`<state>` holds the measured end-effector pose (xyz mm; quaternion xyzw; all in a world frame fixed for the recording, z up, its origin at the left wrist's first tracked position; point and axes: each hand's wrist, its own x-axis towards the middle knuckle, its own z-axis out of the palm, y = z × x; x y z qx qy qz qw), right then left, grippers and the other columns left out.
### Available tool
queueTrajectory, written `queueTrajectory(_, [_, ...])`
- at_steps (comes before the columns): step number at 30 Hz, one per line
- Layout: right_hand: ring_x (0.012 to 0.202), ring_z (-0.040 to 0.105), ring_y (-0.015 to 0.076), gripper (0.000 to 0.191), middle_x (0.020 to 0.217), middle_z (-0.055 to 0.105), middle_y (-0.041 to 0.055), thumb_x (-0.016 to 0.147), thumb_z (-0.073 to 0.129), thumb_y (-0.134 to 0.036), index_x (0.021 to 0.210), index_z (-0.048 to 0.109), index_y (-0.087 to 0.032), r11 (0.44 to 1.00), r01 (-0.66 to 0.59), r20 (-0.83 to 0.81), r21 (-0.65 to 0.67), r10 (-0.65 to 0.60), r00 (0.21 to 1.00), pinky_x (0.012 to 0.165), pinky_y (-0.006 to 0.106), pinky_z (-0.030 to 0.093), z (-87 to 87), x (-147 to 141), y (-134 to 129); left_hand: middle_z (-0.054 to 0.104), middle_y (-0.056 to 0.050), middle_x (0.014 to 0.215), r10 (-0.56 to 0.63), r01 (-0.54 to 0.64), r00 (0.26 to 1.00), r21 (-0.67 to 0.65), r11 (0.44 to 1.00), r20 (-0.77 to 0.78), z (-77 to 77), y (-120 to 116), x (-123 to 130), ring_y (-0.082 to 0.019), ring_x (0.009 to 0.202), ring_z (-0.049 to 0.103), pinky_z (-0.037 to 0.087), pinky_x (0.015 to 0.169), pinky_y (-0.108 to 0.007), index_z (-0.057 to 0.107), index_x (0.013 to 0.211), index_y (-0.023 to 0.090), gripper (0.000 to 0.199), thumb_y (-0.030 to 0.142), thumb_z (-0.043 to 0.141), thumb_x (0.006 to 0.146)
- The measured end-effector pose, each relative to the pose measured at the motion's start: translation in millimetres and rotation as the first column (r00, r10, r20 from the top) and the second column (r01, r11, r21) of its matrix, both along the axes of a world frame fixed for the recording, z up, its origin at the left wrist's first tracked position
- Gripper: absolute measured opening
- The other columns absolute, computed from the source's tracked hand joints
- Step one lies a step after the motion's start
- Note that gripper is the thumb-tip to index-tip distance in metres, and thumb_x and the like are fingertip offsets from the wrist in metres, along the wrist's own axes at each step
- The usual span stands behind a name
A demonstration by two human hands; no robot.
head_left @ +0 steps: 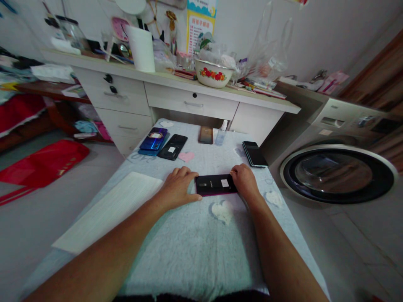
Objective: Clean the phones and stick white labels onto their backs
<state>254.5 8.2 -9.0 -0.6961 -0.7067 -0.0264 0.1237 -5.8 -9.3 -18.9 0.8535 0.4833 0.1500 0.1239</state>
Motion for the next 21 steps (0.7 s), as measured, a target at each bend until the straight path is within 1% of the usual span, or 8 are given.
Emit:
queueTrajectory(5, [0.090,0.056,0.0180,0.020,0.091,0.062,0.0086,0.089,0.049,-0.020,0.087,0.069,-0.016,0.999,-0.028,-0.027,-0.022,0.027,0.999,0.081,0.025,0.037,1.2,-6,-1,0.051,-0.008,0.117,-0.004,0.004,1.000,0.003,1.000,-0.003,0.0,0,0,-0.029,0.105,0.047,0.040,0.091,-0.040,0.052,0.126,0.024,0.072,0.060,0.068,0.066])
queueTrajectory(10, [0.089,0.055,0.0181,0.020,0.090,0.061,0.0083,0.089,0.050,-0.020,0.087,0.069,-0.017,0.998,-0.056,-0.025,-0.021,0.055,0.998,0.081,0.026,0.036,1.7,-13,-3,0.051,-0.007,0.118,0.004,-0.004,1.000,-0.001,1.000,-0.012,-0.2,0,0,-0.029,0.105,0.046,0.040,0.091,-0.040,0.052,0.126,0.026,0.072,0.061,0.067,0.065])
queueTrajectory(14, [0.089,0.054,0.0183,0.018,0.091,0.061,0.0079,0.089,0.051,-0.021,0.087,0.068,-0.017,0.997,-0.078,-0.050,-0.010,0.078,0.996,0.081,0.026,0.036,1.3,-15,-3,0.051,-0.008,0.117,0.000,0.000,1.000,-0.002,1.000,-0.004,0.5,0,0,-0.029,0.105,0.046,0.040,0.091,-0.040,0.052,0.126,0.025,0.072,0.061,0.067,0.066])
queueTrajectory(21, [0.090,0.054,0.0183,0.017,0.091,0.061,0.0082,0.089,0.052,-0.021,0.088,0.069,-0.017,0.994,-0.101,-0.063,-0.035,0.098,0.993,0.081,0.027,0.036,0.1,-19,0,0.052,-0.008,0.119,0.008,-0.008,1.000,-0.007,1.000,0.002,0.8,0,0,-0.030,0.105,0.046,0.039,0.092,-0.041,0.052,0.126,0.026,0.072,0.061,0.067,0.066])
